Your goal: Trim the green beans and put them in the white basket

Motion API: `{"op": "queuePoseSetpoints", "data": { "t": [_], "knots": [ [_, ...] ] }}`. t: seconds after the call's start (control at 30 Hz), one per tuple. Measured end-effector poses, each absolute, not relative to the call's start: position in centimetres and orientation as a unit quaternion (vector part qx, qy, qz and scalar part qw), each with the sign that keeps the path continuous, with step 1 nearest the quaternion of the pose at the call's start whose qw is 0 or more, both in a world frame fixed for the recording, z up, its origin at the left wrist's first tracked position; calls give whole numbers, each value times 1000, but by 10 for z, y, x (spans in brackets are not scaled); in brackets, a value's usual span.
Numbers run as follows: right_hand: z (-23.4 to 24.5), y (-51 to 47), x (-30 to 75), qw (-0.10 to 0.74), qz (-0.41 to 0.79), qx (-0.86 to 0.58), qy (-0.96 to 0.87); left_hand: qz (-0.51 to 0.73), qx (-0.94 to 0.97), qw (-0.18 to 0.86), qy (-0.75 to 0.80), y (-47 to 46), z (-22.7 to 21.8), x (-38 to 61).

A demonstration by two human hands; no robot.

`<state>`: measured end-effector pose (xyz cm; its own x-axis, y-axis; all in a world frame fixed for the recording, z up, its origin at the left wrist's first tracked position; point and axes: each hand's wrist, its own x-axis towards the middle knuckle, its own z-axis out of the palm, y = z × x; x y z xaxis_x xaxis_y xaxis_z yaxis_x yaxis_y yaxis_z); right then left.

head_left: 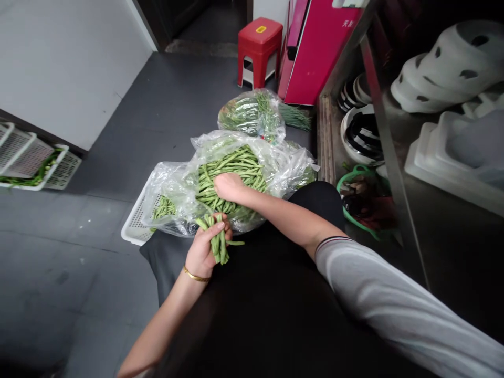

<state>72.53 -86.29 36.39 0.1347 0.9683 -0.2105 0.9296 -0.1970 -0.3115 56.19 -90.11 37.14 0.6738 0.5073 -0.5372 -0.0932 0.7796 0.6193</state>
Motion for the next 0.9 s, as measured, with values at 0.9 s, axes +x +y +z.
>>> {"op": "queuePoseSetpoints", "data": {
  "t": [0.9],
  "knots": [
    [391, -978, 734, 475, 413, -599, -495, 107, 437, 818, 358, -921, 386, 575]
  ]
}}
